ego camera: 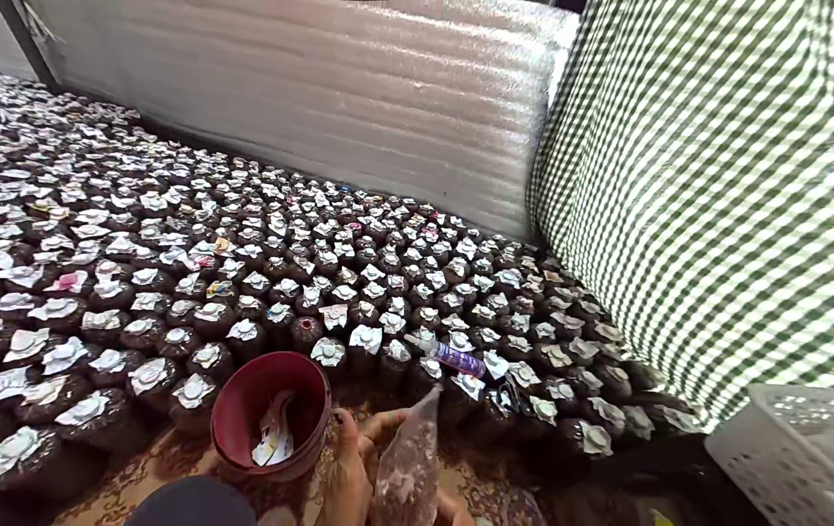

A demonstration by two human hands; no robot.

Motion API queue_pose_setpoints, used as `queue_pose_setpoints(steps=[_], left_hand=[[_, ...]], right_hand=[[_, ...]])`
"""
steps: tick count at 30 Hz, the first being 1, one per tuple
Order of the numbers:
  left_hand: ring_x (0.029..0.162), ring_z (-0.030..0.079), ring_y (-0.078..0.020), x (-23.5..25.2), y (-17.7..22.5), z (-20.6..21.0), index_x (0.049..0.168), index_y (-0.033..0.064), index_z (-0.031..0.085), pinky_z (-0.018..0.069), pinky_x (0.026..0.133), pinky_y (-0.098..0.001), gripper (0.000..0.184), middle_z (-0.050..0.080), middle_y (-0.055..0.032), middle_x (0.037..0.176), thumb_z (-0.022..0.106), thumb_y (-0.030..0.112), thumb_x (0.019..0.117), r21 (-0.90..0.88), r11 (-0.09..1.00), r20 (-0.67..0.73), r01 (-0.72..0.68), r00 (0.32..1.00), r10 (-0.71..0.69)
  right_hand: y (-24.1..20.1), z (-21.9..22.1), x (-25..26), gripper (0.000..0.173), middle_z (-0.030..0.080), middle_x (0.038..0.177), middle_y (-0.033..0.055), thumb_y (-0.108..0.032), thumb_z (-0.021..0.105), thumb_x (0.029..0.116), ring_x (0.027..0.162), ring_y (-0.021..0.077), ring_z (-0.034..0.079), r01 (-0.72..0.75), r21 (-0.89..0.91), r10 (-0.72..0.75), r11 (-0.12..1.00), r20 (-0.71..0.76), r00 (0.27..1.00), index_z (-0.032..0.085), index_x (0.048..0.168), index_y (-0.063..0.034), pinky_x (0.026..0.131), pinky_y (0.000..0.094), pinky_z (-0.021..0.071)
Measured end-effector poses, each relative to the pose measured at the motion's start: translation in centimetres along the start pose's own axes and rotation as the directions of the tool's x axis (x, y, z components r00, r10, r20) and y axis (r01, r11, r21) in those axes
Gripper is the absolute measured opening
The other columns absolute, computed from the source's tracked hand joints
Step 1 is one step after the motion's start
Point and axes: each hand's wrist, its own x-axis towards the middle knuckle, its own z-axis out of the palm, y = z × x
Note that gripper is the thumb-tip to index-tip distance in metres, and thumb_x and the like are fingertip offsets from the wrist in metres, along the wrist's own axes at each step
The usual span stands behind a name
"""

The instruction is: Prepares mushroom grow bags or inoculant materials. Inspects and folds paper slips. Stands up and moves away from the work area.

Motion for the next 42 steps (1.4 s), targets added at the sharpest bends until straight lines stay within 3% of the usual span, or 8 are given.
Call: queue_pose_setpoints(steps=[4, 8, 12, 14, 17, 21, 33, 42], left_hand=[[0.121, 0.066, -0.0218, -1.5, -0.3, 1.0, 0.13, -0.0024, 0.063, 0.0524, 0.107, -0.0434, 0.1, 0.07, -0.015, 0.126, 0.001, 0.071, 0.0996, -0.046, 0.998, -0.084, 0.032, 0.996, -0.036], [0.11, 0.07, -0.0209, -1.3, -0.8, 1.5, 0.113, 0.0005, 0.072, 0.0558, 0.101, -0.0416, 0.101, 0.075, -0.0134, 0.112, -0.002, 0.068, 0.101, -0.049, 0.998, -0.035, 0.04, 0.998, -0.042], [0.117, 0.066, -0.0243, 0.1, -1.8, 1.6, 0.131, -0.0023, 0.061, 0.0541, 0.102, -0.0438, 0.107, 0.069, -0.0169, 0.127, -0.003, 0.075, 0.0959, -0.147, 0.981, 0.074, 0.125, 0.991, -0.115], [0.124, 0.063, -0.0265, 1.6, -4.2, -0.4, 0.138, -0.0049, 0.054, 0.05, 0.108, -0.0439, 0.087, 0.066, -0.0182, 0.133, -0.001, 0.054, 0.1064, 0.003, 0.993, -0.002, 0.121, 0.993, -0.121], [0.131, 0.057, -0.0227, 2.8, -10.0, -4.4, 0.144, 0.0004, 0.052, 0.0464, 0.11, -0.0412, 0.042, 0.06, -0.0146, 0.142, 0.04, 0.017, 0.1074, 0.436, 0.864, -0.217, 0.25, 0.961, -0.169], [0.144, 0.043, -0.034, 1.3, -15.7, -6.4, 0.155, 0.0017, 0.036, 0.0398, 0.117, -0.0501, 0.072, 0.04, -0.0216, 0.158, 0.062, 0.004, 0.0872, 0.719, 0.621, -0.118, 0.313, 0.935, -0.335], [0.134, 0.056, -0.0147, 0.1, -19.9, -5.7, 0.118, 0.0105, 0.071, 0.0468, 0.111, -0.0352, 0.035, 0.056, -0.0048, 0.15, 0.074, 0.012, 0.0827, 0.829, 0.47, -0.171, 0.303, 0.938, -0.303], [0.115, 0.067, -0.0185, 0.8, -18.7, -4.1, 0.12, 0.0108, 0.07, 0.0532, 0.099, -0.0423, 0.042, 0.069, -0.0036, 0.131, 0.072, 0.015, 0.0789, 0.855, 0.349, -0.256, 0.383, 0.898, -0.359]], right_hand=[[-0.8, 2.2, -1.0, 0.098, 0.063, 0.134, 0.0107, 0.005, 0.084, 0.0741, 0.119, 0.0103, 0.065, 0.066, -0.221, -0.102, 0.973, -0.155, 0.983, 0.024, 0.15, 0.0123, 0.106, 0.0325, 0.0546], [0.4, 2.9, -1.8, 0.111, 0.058, 0.139, 0.015, -0.001, 0.088, 0.0724, 0.121, 0.0068, 0.063, 0.063, -0.252, -0.121, 0.966, -0.225, 0.967, 0.013, 0.153, 0.015, 0.106, 0.028, 0.0526], [0.0, 1.1, -2.3, 0.09, 0.068, 0.125, 0.0109, -0.001, 0.089, 0.0708, 0.112, 0.0109, 0.068, 0.023, -0.337, -0.126, 0.941, -0.289, 0.949, 0.037, 0.144, 0.0112, 0.101, 0.0317, 0.0574], [-0.3, -2.0, -2.6, 0.086, 0.068, 0.127, 0.01, 0.001, 0.087, 0.0703, 0.115, 0.0129, 0.067, -0.027, -0.418, -0.107, 0.908, -0.295, 0.949, 0.043, 0.144, 0.0072, 0.101, 0.0331, 0.0574], [0.6, -8.1, -2.4, 0.076, 0.069, 0.126, 0.0055, 0.0, 0.087, 0.0682, 0.112, 0.0136, 0.068, -0.111, -0.589, -0.091, 0.8, -0.303, 0.949, 0.056, 0.138, -0.0035, 0.098, 0.035, 0.0592], [3.6, -13.3, -2.2, 0.07, 0.07, 0.121, 0.0064, 0.002, 0.085, 0.0651, 0.109, 0.0134, 0.068, -0.243, -0.652, -0.059, 0.718, -0.405, 0.913, 0.061, 0.13, -0.0045, 0.096, 0.0345, 0.0585], [9.0, -15.7, -1.2, 0.062, 0.068, 0.123, 0.0133, 0.01, 0.074, 0.072, 0.104, 0.0226, 0.071, -0.499, -0.611, 0.098, 0.615, -0.568, 0.817, 0.061, 0.131, -0.0059, 0.088, 0.044, 0.0624], [8.7, -15.7, -1.0, 0.06, 0.066, 0.124, 0.0167, 0.003, 0.075, 0.0724, 0.115, 0.0327, 0.064, -0.505, -0.778, -0.039, 0.373, -0.557, 0.83, 0.065, 0.13, -0.0076, 0.1, 0.0514, 0.0529]])
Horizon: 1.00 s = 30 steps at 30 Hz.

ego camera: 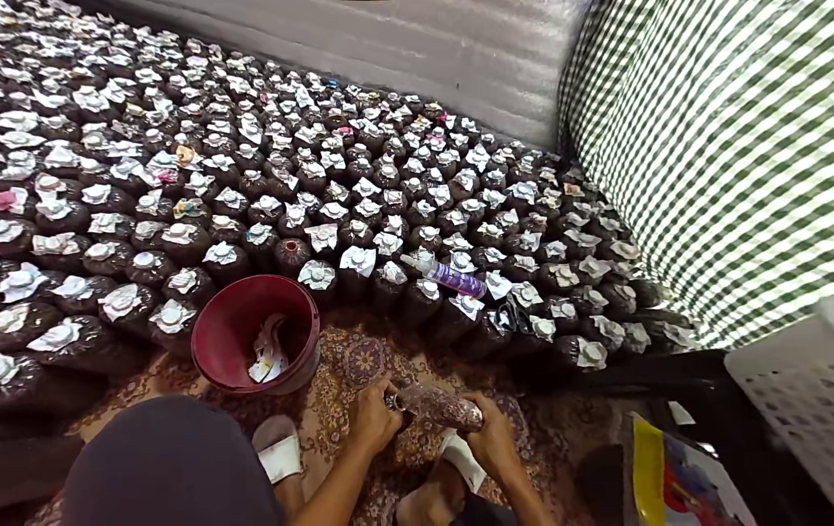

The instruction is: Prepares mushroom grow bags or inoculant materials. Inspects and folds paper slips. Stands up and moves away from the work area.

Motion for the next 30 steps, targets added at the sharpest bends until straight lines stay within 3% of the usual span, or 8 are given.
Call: queue_pose_setpoints(steps=[13, 25, 30], left_hand=[[0.113, 0.068, -0.027, -0.2, 1.2, -0.7, 0.133, 0.0142, 0.065, 0.0542, 0.095, -0.0514, 0.054, 0.07, -0.0087, 0.124, 0.072, 0.019, 0.0797, 0.095, 0.991, 0.052, 0.09, 0.994, -0.095], [0.111, 0.068, -0.0267, -0.3, 1.4, -0.7, 0.133, 0.0126, 0.065, 0.0541, 0.095, -0.0489, 0.054, 0.072, -0.01, 0.119, 0.071, 0.02, 0.0805, 0.107, 0.991, 0.039, 0.083, 0.995, -0.088], [0.113, 0.068, -0.027, -0.3, 1.5, -0.7, 0.136, 0.0139, 0.063, 0.0539, 0.095, -0.0499, 0.057, 0.071, -0.0094, 0.122, 0.071, 0.018, 0.0799, 0.112, 0.989, 0.045, 0.098, 0.994, -0.104]], right_hand=[[-1.9, -1.0, -0.9, 0.06, 0.065, 0.123, 0.0184, 0.004, 0.072, 0.0706, 0.115, 0.0375, 0.064, 0.007, -0.149, -0.011, 0.989, -0.028, 1.0, 0.067, 0.129, -0.0108, 0.096, 0.0549, 0.0538], [-2.7, -1.0, -1.1, 0.059, 0.067, 0.117, 0.0182, 0.004, 0.072, 0.07, 0.109, 0.0378, 0.066, 0.009, -0.197, -0.023, 0.98, -0.07, 0.997, 0.069, 0.126, -0.0123, 0.089, 0.0554, 0.0555], [-2.5, -1.0, -1.0, 0.057, 0.067, 0.12, 0.0171, 0.003, 0.072, 0.0717, 0.113, 0.037, 0.065, -0.01, -0.173, 0.001, 0.985, -0.053, 0.999, 0.068, 0.127, -0.0128, 0.092, 0.055, 0.0552]])
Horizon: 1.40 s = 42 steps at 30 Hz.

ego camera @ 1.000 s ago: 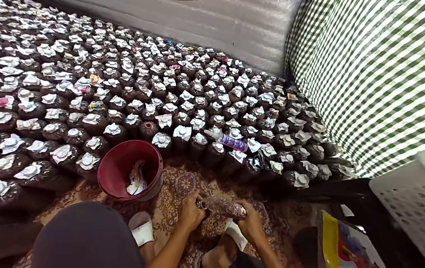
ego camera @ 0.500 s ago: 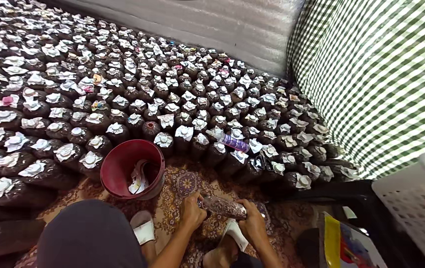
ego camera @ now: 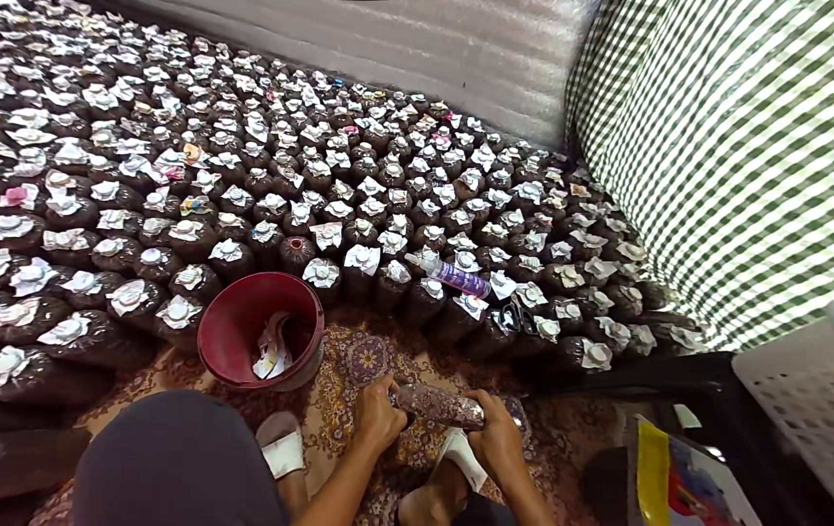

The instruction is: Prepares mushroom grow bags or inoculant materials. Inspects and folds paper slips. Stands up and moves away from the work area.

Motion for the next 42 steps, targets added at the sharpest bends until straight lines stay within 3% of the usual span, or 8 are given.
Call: queue_pose_setpoints(steps=[17, 23, 27, 34, 36, 38, 39, 42], left_hand=[[0.113, 0.067, -0.0263, 0.0, -0.1, 0.0, 0.135, 0.0141, 0.064, 0.0537, 0.095, -0.0504, 0.055, 0.07, -0.0087, 0.123, 0.07, 0.018, 0.0802, -0.006, 1.0, 0.009, 0.0, 1.0, 0.0], [0.116, 0.067, -0.0247, 0.1, -0.6, 0.3, 0.135, 0.0135, 0.063, 0.0532, 0.098, -0.0476, 0.053, 0.069, -0.0064, 0.128, 0.068, 0.016, 0.0827, -0.021, 0.999, -0.005, -0.044, 0.999, 0.044], [0.121, 0.065, -0.0231, 0.1, -0.8, 0.3, 0.139, 0.0136, 0.061, 0.0511, 0.103, -0.0456, 0.055, 0.067, -0.0057, 0.133, 0.068, 0.016, 0.0846, -0.016, 0.998, 0.003, -0.062, 0.998, 0.062], [0.13, 0.058, -0.0226, 0.3, -1.5, 0.3, 0.142, 0.011, 0.056, 0.0466, 0.11, -0.0433, 0.062, 0.06, -0.0074, 0.144, 0.073, 0.018, 0.0824, -0.04, 0.991, 0.001, -0.125, 0.992, 0.125], [0.133, 0.056, -0.0228, 0.1, -1.4, -0.1, 0.144, 0.0104, 0.054, 0.0448, 0.113, -0.043, 0.067, 0.057, -0.0084, 0.147, 0.075, 0.019, 0.081, -0.056, 0.989, -0.005, -0.137, 0.991, 0.137], [0.133, 0.056, -0.0238, -0.4, -0.5, -1.0, 0.146, 0.0106, 0.052, 0.0446, 0.113, -0.0434, 0.072, 0.056, -0.01, 0.148, 0.077, 0.022, 0.0799, -0.088, 0.982, 0.003, -0.168, 0.986, 0.169], [0.132, 0.057, -0.0239, -0.9, 0.3, -1.7, 0.147, 0.0109, 0.051, 0.0453, 0.112, -0.0439, 0.073, 0.056, -0.01, 0.147, 0.078, 0.025, 0.0809, -0.123, 0.973, 0.031, -0.196, 0.979, 0.201], [0.129, 0.059, -0.0199, -2.6, 2.5, -3.2, 0.145, 0.0113, 0.055, 0.0473, 0.111, -0.0423, 0.07, 0.062, -0.0074, 0.141, 0.079, 0.037, 0.084, -0.309, 0.903, 0.171, -0.299, 0.916, 0.362]], right_hand=[[0.9, 0.7, 0.3, 0.056, 0.067, 0.121, 0.0163, 0.002, 0.073, 0.0728, 0.114, 0.0351, 0.065, -0.005, 0.065, 0.004, 0.998, 0.005, 1.0, 0.068, 0.127, -0.011, 0.095, 0.0548, 0.0539], [2.6, 1.9, 0.9, 0.054, 0.07, 0.119, 0.0139, 0.0, 0.074, 0.0739, 0.111, 0.0291, 0.068, -0.046, 0.226, 0.028, 0.973, 0.079, 0.996, 0.066, 0.127, -0.0079, 0.097, 0.0523, 0.0542], [2.9, 2.6, 0.7, 0.054, 0.071, 0.115, 0.0122, 0.006, 0.07, 0.0736, 0.1, 0.0221, 0.072, -0.128, 0.386, 0.076, 0.914, 0.148, 0.986, 0.064, 0.126, -0.0062, 0.086, 0.045, 0.062], [3.2, 4.2, 0.5, 0.073, 0.066, 0.124, 0.0193, 0.016, 0.068, 0.0678, 0.1, 0.0248, 0.073, -0.294, 0.646, 0.156, 0.704, 0.263, 0.952, 0.055, 0.137, -0.0013, 0.079, 0.0429, 0.0644], [2.9, 4.0, 0.2, 0.092, 0.061, 0.133, 0.0234, 0.019, 0.071, 0.0682, 0.104, 0.0297, 0.071, -0.395, 0.724, 0.189, 0.566, 0.352, 0.917, 0.04, 0.152, -0.0012, 0.08, 0.0449, 0.064], [2.5, 3.3, 0.0, 0.099, 0.063, 0.127, 0.0245, 0.021, 0.072, 0.0702, 0.099, 0.0331, 0.072, -0.497, 0.781, 0.176, 0.378, 0.466, 0.867, 0.029, 0.156, -0.0026, 0.079, 0.0472, 0.0637], [2.6, 2.9, -0.2, 0.093, 0.064, 0.124, 0.0245, 0.02, 0.071, 0.0703, 0.099, 0.0354, 0.071, -0.531, 0.807, 0.117, 0.258, 0.519, 0.847, 0.03, 0.151, -0.0022, 0.081, 0.0509, 0.0634], [2.1, 1.9, -0.7, 0.061, 0.072, 0.109, 0.0212, 0.011, 0.078, 0.0639, 0.097, 0.0374, 0.073, -0.57, 0.822, -0.164, -0.02, 0.559, 0.813, 0.055, 0.12, 0.0024, 0.085, 0.0582, 0.0616]])
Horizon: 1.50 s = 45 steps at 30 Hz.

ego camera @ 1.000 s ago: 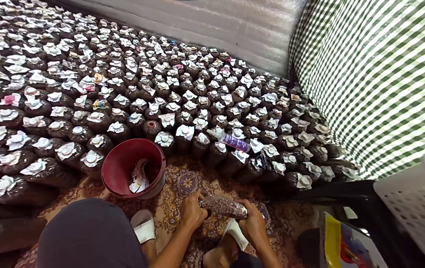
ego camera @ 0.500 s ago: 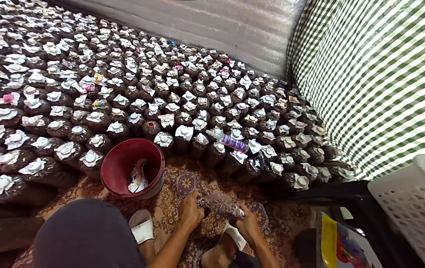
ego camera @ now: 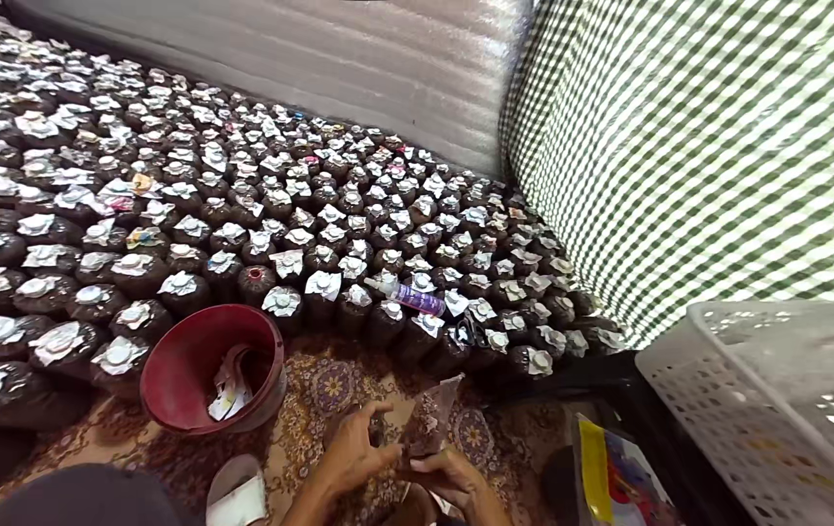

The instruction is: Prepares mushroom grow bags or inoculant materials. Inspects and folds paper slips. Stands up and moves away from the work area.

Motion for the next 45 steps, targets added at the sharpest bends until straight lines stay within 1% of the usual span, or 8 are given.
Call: queue_pose_setpoints(steps=[4, 10, 15, 19, 23, 29, 36, 45], left_hand=[[0.12, 0.064, -0.0262, -1.1, 2.2, 1.2, 0.143, 0.0059, 0.055, 0.0497, 0.106, -0.0478, 0.071, 0.067, -0.0136, 0.13, 0.078, 0.04, 0.0854, 0.094, 0.995, 0.002, 0.017, 1.0, -0.017], [0.116, 0.067, -0.0244, -0.6, 2.0, 1.7, 0.138, 0.004, 0.059, 0.051, 0.104, -0.0445, 0.064, 0.07, -0.0141, 0.122, 0.077, 0.038, 0.0867, 0.024, 0.973, -0.275, 0.231, 0.937, -0.216], [0.113, 0.069, -0.0243, -0.8, 4.0, 2.3, 0.141, 0.0071, 0.06, 0.0527, 0.102, -0.048, 0.062, 0.071, -0.0111, 0.125, 0.069, 0.045, 0.0921, 0.073, 0.992, -0.247, 0.1, 0.966, -0.079], [0.127, 0.062, -0.0223, -0.4, 3.9, 2.0, 0.146, 0.0075, 0.056, 0.0483, 0.11, -0.0452, 0.061, 0.063, -0.0089, 0.141, 0.07, 0.035, 0.0932, 0.032, 0.996, -0.228, -0.08, 0.97, 0.085], [0.123, 0.065, -0.0261, -0.5, 2.1, 0.1, 0.14, 0.0038, 0.06, 0.0514, 0.106, -0.0477, 0.052, 0.065, -0.0122, 0.137, 0.071, 0.021, 0.0918, 0.092, 0.993, -0.351, -0.072, 0.931, 0.1], [0.12, 0.066, -0.0334, -0.4, -0.7, -2.6, 0.137, 0.0006, 0.061, 0.0495, 0.106, -0.0531, 0.052, 0.067, -0.0182, 0.132, 0.073, 0.02, 0.0908, 0.137, 0.98, -0.359, 0.146, 0.929, -0.088], [0.142, 0.043, -0.0454, -0.5, -2.9, -2.6, 0.161, -0.0039, 0.02, 0.0372, 0.115, -0.0597, 0.12, 0.033, -0.0268, 0.161, 0.089, 0.045, 0.0749, 0.425, 0.808, -0.023, 0.407, 0.898, -0.44], [0.15, 0.034, -0.0378, -0.2, -4.6, -0.5, 0.164, 0.0027, 0.004, 0.035, 0.118, -0.0536, 0.136, 0.016, -0.0177, 0.17, 0.092, 0.046, 0.0704, 0.455, 0.764, -0.059, 0.458, 0.871, -0.487]], right_hand=[[-0.7, 3.2, -0.5, 0.053, 0.075, 0.102, 0.0143, 0.002, 0.08, 0.0665, 0.092, 0.0292, 0.074, 0.0, -0.028, 0.006, 1.0, 0.204, 0.979, 0.061, 0.115, -0.0033, 0.083, 0.051, 0.0623], [-1.4, 7.3, -0.5, 0.126, 0.057, 0.139, 0.018, -0.008, 0.09, 0.0565, 0.115, 0.0236, 0.067, 0.113, -0.634, -0.231, 0.765, -0.106, 0.967, 0.018, 0.16, -0.0082, 0.091, 0.0405, 0.0603], [0.2, 7.3, 1.4, 0.097, 0.061, 0.134, 0.0208, -0.014, 0.086, 0.0686, 0.121, 0.0218, 0.063, 0.296, -0.744, -0.619, 0.599, -0.196, 0.761, 0.036, 0.149, 0.0066, 0.104, 0.0379, 0.0534], [-4.9, 5.6, 3.0, 0.085, 0.067, 0.117, 0.0232, -0.015, 0.084, 0.0824, 0.093, 0.0296, 0.073, 0.273, -0.501, -0.511, 0.821, -0.431, 0.744, 0.034, 0.149, 0.0016, 0.076, 0.046, 0.0637], [-12.1, 1.2, 6.9, 0.084, 0.062, 0.132, 0.0227, -0.025, 0.08, 0.0874, 0.115, 0.0282, 0.066, 0.21, -0.623, -0.571, 0.754, -0.464, 0.677, 0.034, 0.152, 0.003, 0.097, 0.0469, 0.0569], [-20.5, -3.1, 12.9, 0.067, 0.067, 0.115, 0.0271, -0.039, 0.084, 0.0843, 0.103, 0.0386, 0.068, -0.169, -0.732, -0.501, 0.66, -0.596, 0.628, 0.06, 0.128, 0.0062, 0.09, 0.0565, 0.055], [-21.9, -2.3, 14.3, 0.077, 0.065, 0.121, 0.0295, -0.049, 0.083, 0.0845, 0.111, 0.0411, 0.067, -0.341, -0.767, -0.48, 0.543, -0.617, 0.623, 0.057, 0.131, 0.0082, 0.097, 0.0571, 0.0532], [-20.2, 0.5, 10.7, 0.09, 0.047, 0.144, 0.036, -0.047, 0.081, 0.0871, 0.13, 0.0514, 0.052, -0.339, -0.856, -0.652, 0.39, -0.516, 0.555, 0.043, 0.15, 0.0048, 0.104, 0.0665, 0.0435]])
